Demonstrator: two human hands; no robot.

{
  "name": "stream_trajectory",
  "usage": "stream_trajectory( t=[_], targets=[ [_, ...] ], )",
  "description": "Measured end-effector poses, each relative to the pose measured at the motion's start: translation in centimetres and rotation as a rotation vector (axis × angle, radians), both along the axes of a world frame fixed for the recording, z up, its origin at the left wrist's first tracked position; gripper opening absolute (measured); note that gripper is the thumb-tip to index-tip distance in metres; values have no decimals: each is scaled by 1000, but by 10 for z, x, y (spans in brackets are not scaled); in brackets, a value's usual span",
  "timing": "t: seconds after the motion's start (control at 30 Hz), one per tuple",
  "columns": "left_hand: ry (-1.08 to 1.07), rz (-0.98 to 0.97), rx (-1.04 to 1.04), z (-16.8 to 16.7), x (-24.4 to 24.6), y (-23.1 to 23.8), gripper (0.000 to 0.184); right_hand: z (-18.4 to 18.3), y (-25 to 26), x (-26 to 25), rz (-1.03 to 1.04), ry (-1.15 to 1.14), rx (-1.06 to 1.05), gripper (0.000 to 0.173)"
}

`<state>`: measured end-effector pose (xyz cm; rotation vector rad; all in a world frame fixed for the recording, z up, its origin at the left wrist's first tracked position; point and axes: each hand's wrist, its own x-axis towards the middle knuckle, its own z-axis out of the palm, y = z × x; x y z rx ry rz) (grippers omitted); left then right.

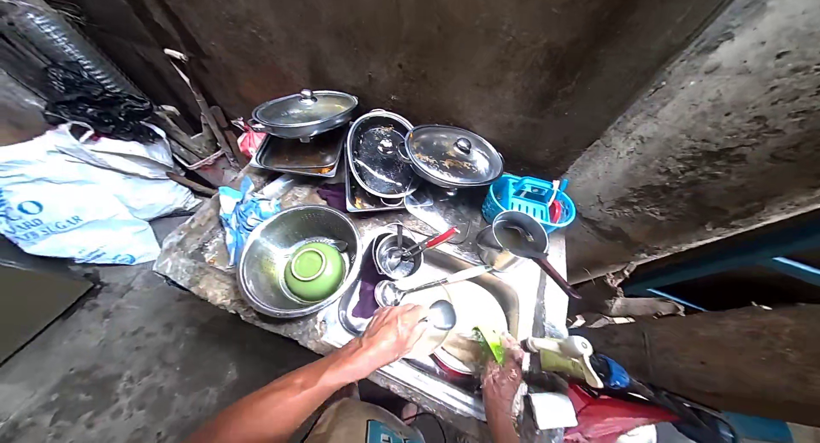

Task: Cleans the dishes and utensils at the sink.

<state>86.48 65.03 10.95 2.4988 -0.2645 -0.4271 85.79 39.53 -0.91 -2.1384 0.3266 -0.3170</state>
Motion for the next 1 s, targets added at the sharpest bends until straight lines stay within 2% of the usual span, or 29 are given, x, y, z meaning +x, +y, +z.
stream_trajectory(
  t=[0.07, 0.13, 0.2, 0.27, 0.37, 0.47, 0.6, 0.7, 0.77, 1.0],
  targets=[
    [-48, 93, -17, 7, -9, 40, 36, -6, 10, 2, 74, -185, -240, 41],
    [21, 243, 18, 20, -6, 91, 36, 9, 33, 2, 79, -131, -212, 38],
    [45, 423, 53, 24, 9, 153, 37, 31, 62, 6, 41, 14, -15, 31],
    [-12, 567, 99, 11, 21, 212, 36, 52, 97, 10, 56, 71, 230, 31],
    [111, 609, 171, -13, 37, 266, 38, 79, 169, 14, 186, 38, 526, 30],
    [284, 603, 198, -19, 49, 279, 44, 91, 244, 17, 376, -52, 529, 31],
    [407, 654, 38, -39, 62, 287, 39, 78, 308, 19, 479, -194, 303, 33],
    [375, 657, -75, -49, 67, 292, 37, 53, 324, 18, 566, -440, 165, 39],
    [347, 672, -155, -54, 68, 294, 36, 40, 327, 19, 597, -535, 158, 35],
    [379, 742, -242, -70, 73, 285, 36, 29, 327, 31, 569, -604, 81, 34]
  ],
)
